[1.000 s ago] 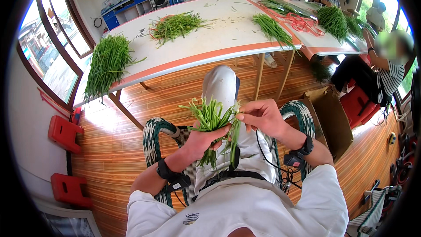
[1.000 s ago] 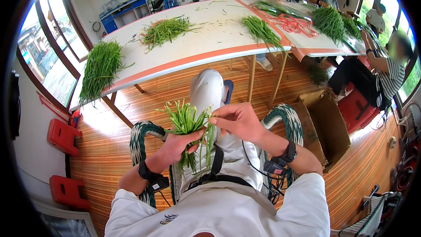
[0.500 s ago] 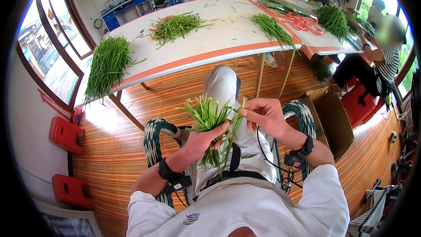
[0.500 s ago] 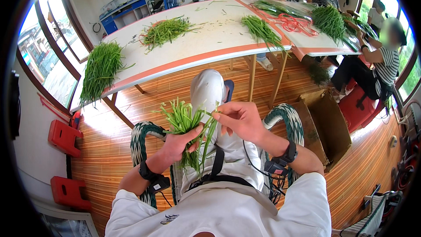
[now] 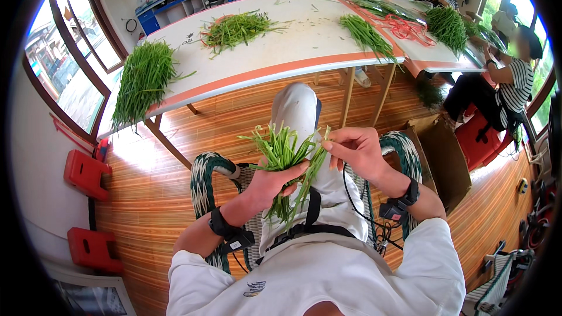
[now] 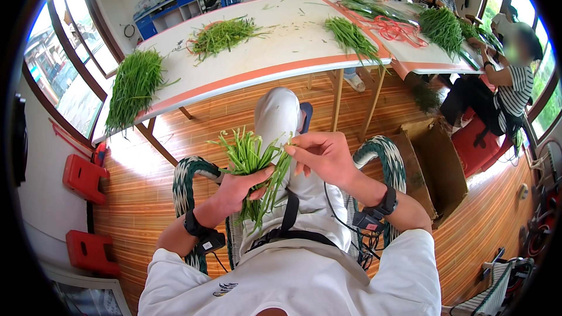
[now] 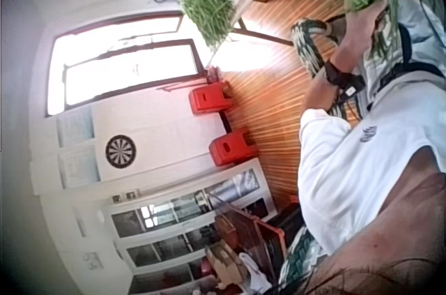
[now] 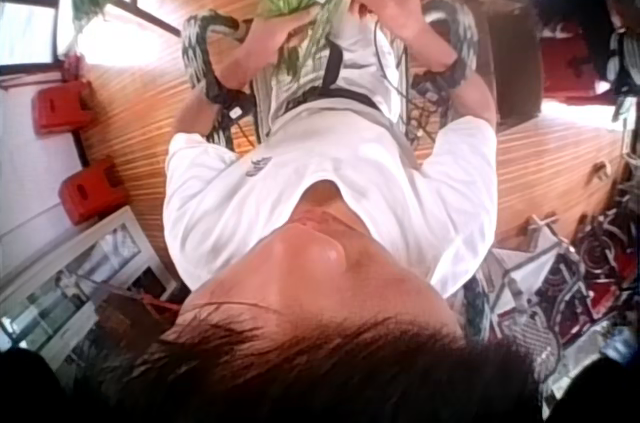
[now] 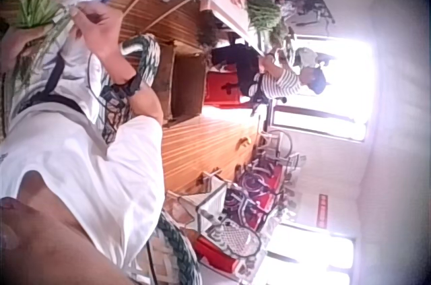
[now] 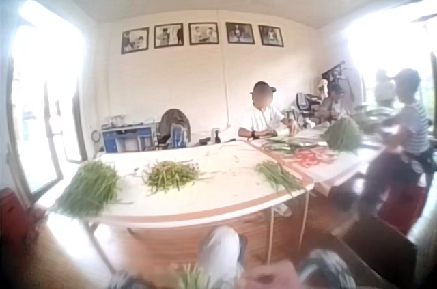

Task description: The person is gathering and aligning green leafy vegetables into a bundle by hand while sitting in a chair.

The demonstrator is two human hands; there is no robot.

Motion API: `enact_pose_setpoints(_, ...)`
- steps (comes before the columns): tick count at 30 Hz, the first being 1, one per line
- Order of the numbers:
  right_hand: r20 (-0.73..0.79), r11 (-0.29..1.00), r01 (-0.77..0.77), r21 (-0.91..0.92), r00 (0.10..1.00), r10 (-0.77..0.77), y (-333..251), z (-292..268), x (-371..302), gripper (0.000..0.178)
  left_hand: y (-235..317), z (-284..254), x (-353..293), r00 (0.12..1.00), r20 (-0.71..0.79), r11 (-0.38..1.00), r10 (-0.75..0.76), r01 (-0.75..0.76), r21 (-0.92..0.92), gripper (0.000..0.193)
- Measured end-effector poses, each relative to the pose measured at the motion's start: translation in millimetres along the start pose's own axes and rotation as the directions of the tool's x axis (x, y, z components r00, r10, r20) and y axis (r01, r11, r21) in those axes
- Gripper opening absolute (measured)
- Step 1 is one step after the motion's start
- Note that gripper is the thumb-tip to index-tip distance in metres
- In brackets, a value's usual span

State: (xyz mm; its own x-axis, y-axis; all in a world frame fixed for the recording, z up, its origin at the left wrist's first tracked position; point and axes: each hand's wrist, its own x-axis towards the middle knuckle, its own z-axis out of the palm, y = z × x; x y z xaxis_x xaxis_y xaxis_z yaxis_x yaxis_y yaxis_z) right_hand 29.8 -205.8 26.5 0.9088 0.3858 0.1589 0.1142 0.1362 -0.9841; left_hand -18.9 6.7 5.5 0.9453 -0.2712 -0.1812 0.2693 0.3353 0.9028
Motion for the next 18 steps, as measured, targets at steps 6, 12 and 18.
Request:
enact_pose_setpoints(6, -0.128, 0.998, 0.052, -0.021, 0.99, -0.054, -12.9, -12.4, 3.6, 0.011, -4.7, -7.4, -0.1, 1.0, 0.024, 1.0, -0.006, 0.007, -0.026, 0.012)
enact_pose_setpoints(12, -0.374, 0.968, 0.241, -0.075, 0.893, -0.251, -31.2, -57.6, 15.1, 0.015, 1.3, -9.6, 3.5, 1.0, 0.026, 1.0, -0.006, 0.007, -0.016, 0.014)
enact_pose_setpoints(18, -0.382, 0.837, 0.518, -0.175, 0.748, -0.543, -67.8, -117.6, 21.9, 0.019, 4.2, -24.0, 15.3, 0.993, -0.118, 1.0, 0.023, -0.021, 0.014, 0.022)
